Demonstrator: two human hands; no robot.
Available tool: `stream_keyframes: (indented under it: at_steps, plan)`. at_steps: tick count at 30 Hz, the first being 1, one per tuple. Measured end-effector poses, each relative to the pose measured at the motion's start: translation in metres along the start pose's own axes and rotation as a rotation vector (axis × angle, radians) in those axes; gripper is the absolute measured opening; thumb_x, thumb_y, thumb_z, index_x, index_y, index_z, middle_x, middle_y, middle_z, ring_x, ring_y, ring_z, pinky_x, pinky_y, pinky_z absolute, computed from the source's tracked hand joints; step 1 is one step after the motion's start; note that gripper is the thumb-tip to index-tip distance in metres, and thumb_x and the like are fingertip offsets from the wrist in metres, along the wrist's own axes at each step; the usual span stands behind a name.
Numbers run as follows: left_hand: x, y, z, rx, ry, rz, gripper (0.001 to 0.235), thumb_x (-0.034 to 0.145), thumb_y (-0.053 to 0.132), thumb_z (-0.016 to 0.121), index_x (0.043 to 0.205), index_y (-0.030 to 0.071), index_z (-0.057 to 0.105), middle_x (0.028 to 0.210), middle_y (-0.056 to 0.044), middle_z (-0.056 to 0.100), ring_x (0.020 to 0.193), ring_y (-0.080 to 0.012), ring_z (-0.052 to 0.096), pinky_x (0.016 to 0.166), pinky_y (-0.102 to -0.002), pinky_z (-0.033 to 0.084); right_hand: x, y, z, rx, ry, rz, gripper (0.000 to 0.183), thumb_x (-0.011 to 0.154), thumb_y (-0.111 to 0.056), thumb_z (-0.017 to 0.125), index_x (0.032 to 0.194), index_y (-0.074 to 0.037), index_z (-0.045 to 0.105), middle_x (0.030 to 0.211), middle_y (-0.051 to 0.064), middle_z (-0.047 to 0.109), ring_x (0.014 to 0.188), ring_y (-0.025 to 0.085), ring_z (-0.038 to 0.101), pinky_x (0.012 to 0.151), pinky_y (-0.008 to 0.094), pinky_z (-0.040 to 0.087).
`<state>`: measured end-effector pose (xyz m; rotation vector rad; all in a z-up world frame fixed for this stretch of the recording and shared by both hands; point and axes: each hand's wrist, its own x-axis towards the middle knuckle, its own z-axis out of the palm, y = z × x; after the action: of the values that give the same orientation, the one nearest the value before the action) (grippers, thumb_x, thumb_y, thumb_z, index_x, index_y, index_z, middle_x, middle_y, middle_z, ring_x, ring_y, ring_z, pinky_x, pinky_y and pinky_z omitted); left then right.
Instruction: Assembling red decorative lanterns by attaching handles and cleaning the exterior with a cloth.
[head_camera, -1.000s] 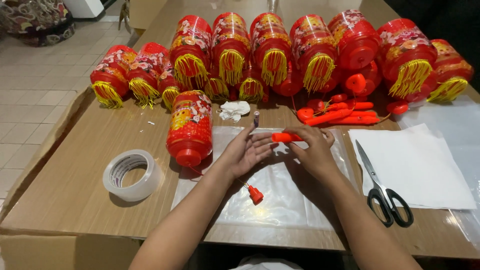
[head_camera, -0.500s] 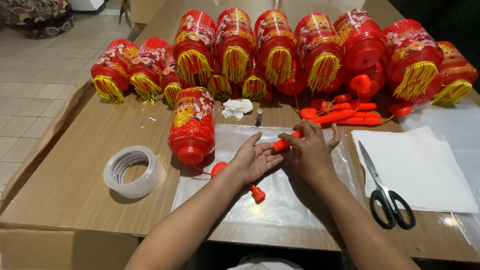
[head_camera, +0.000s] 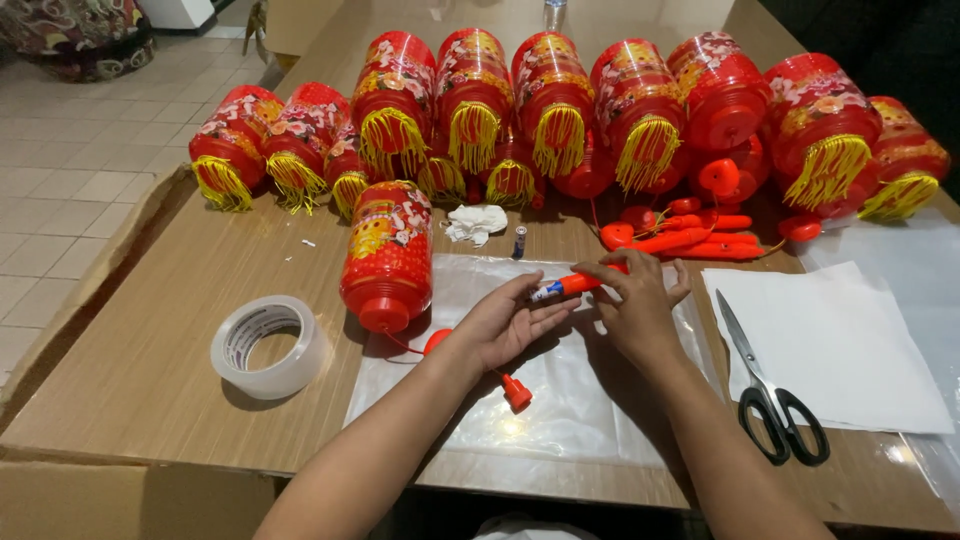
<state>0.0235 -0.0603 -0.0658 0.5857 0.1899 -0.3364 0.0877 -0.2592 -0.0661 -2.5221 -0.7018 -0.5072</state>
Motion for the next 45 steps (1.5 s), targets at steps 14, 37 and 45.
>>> stream_keyframes:
  at_steps: [14, 37, 45]
  plan:
    - [-0.002, 0.013, -0.003, 0.311, 0.011, 0.195, 0.025, 0.105, 0.022, 0.058, 0.118, 0.002, 0.050, 0.128, -0.030, 0.063, 0.119, -0.0399, 0.065, 0.103, -0.043, 0.052, 0.004, -0.020, -0.039, 0.496, -0.102, 0.301, 0.033, 0.089, -0.017, 0.075, 0.120, -0.027, 0.075, 0.121, 0.010, 0.062, 0.131, 0.031, 0.050, 0.112, 0.064, 0.014]
    - [0.086, 0.088, -0.037, 2.118, 0.396, 0.579, 0.033, 0.095, -0.002, 0.052, 0.127, 0.003, 0.053, 0.116, -0.023, 0.061, 0.102, -0.0465, 0.070, 0.084, -0.061, 0.058, 0.002, -0.039, -0.057, 1.018, 0.085, 0.450, 0.046, 0.082, -0.009, 0.083, 0.126, -0.016, 0.072, 0.100, 0.009, 0.066, 0.104, 0.015, 0.057, 0.101, 0.036, 0.051]
    - [0.075, 0.094, -0.025, 2.028, 0.338, 0.468, 0.041, 0.094, 0.000, 0.054, 0.135, 0.003, 0.047, 0.117, -0.022, 0.063, 0.114, -0.0438, 0.065, 0.094, -0.061, 0.053, 0.002, -0.036, -0.057, 0.970, 0.053, 0.443, 0.045, 0.083, -0.012, 0.084, 0.126, -0.019, 0.073, 0.102, 0.011, 0.067, 0.108, 0.019, 0.058, 0.105, 0.039, 0.046]
